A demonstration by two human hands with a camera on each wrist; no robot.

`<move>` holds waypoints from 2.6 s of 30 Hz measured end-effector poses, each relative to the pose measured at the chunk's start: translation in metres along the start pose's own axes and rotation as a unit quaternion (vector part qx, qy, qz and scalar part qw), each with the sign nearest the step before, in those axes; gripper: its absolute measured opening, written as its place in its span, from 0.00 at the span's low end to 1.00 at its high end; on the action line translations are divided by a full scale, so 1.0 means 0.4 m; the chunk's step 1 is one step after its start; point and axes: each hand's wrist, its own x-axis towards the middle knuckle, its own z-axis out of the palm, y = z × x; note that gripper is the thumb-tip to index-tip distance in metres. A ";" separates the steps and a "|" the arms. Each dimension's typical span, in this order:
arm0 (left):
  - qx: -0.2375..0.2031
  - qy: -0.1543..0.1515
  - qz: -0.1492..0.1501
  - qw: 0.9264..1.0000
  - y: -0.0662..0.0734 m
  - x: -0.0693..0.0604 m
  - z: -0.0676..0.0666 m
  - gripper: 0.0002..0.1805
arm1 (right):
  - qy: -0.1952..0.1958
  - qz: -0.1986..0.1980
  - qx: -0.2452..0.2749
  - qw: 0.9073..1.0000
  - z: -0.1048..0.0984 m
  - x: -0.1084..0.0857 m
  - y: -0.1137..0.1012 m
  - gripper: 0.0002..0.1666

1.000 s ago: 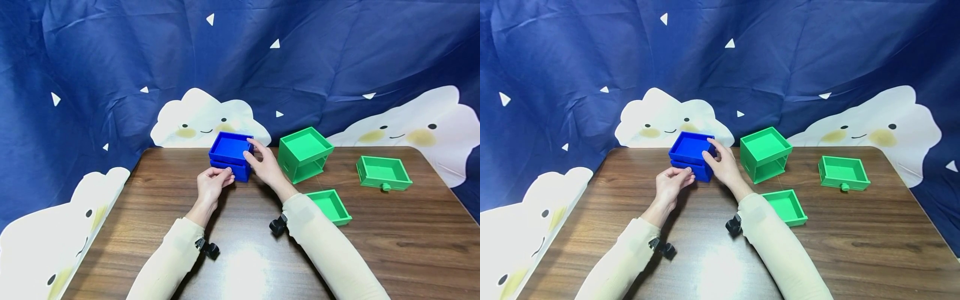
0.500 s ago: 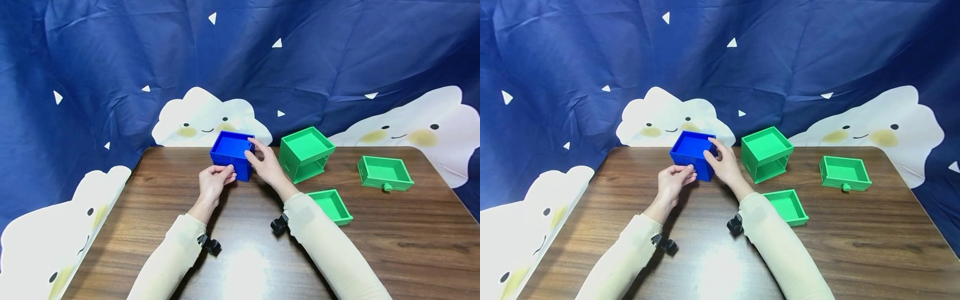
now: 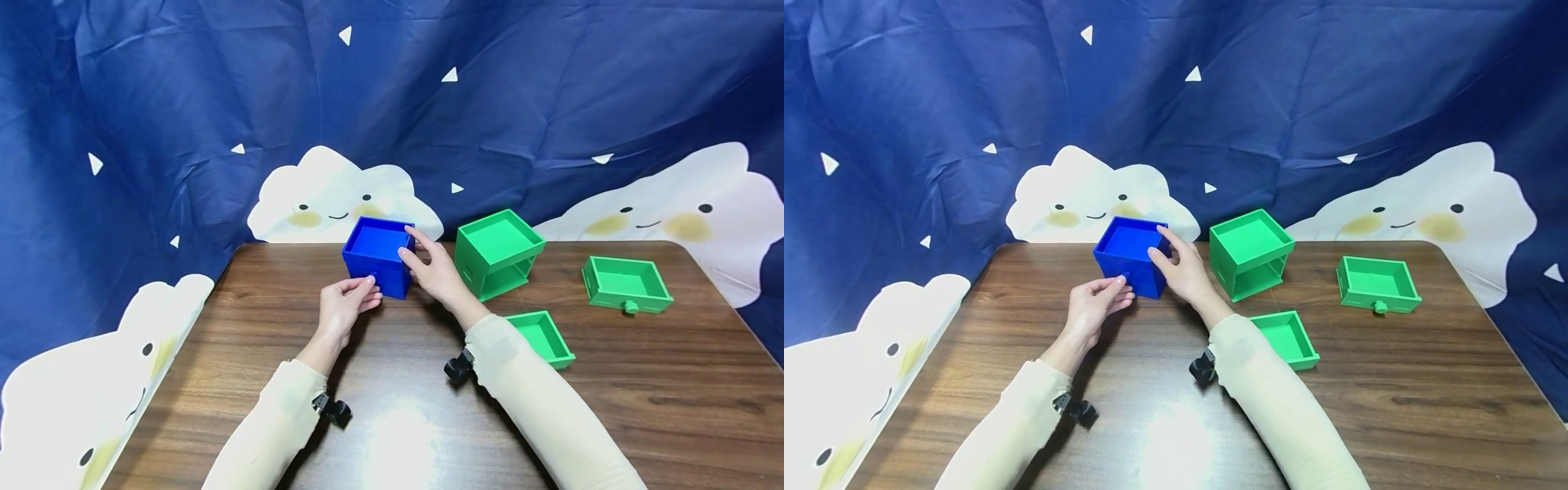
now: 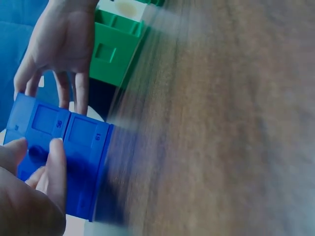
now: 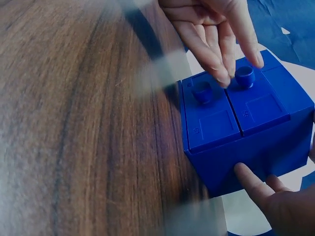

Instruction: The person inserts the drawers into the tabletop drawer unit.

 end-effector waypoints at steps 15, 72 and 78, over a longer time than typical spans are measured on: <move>0.159 -0.057 0.051 0.984 -0.002 -0.046 -0.024 0.16 | 0.024 -0.018 -0.102 0.994 -0.025 -0.047 -0.019 0.33; 0.245 -0.165 0.119 0.948 0.007 -0.058 0.043 0.13 | 0.038 -0.056 -0.081 0.994 -0.117 -0.175 -0.046 0.22; 0.247 -0.178 0.116 0.946 0.007 -0.058 0.045 0.14 | 0.037 -0.054 -0.078 0.995 -0.130 -0.188 -0.051 0.22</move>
